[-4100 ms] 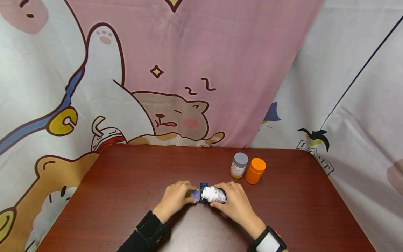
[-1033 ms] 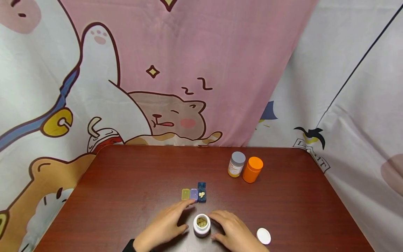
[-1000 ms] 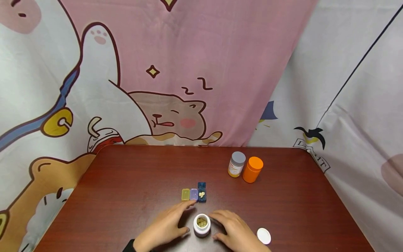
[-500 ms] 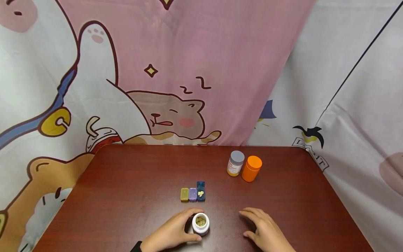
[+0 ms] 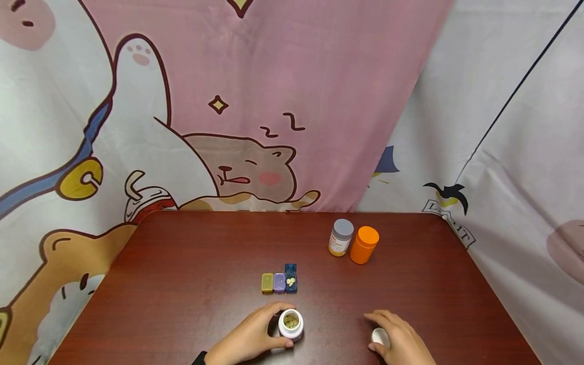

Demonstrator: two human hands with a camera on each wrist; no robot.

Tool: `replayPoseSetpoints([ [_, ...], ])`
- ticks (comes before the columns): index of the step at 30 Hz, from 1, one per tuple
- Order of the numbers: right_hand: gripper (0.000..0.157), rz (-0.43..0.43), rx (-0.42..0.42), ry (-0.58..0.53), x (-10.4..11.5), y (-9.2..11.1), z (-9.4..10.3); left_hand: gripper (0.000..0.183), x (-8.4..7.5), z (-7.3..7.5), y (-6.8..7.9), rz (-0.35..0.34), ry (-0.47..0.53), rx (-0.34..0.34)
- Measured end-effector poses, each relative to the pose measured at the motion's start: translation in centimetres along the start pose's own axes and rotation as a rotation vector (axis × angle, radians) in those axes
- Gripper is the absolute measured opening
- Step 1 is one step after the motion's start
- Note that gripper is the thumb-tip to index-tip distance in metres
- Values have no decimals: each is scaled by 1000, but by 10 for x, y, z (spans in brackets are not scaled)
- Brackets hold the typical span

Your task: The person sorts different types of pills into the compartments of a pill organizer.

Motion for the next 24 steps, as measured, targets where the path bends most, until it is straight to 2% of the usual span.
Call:
replayPoseSetpoints([
  [5,60,96,-44,79,-10,8,0,56,-1,0,0,-7,-4,-5],
  [13,48,44,12,57,-16,13,2,56,-1,1,0,-7,8,3],
  [19,47,81,-24,54,-7,9,2,58,0,0,0,-29,3,-1],
  [24,41,58,-62,73,9,-1,-3,57,1,0,0,-19,-2,3],
])
Point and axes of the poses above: each hand's wrist, its own y-axis away from the middle knuckle, its own z-axis out of the back of the hand, x = y × z, the point moved 1 cm from there along -y, towards the middle knuckle, and after that the axes turned 5 degrees about z, right-handed, at the moved point
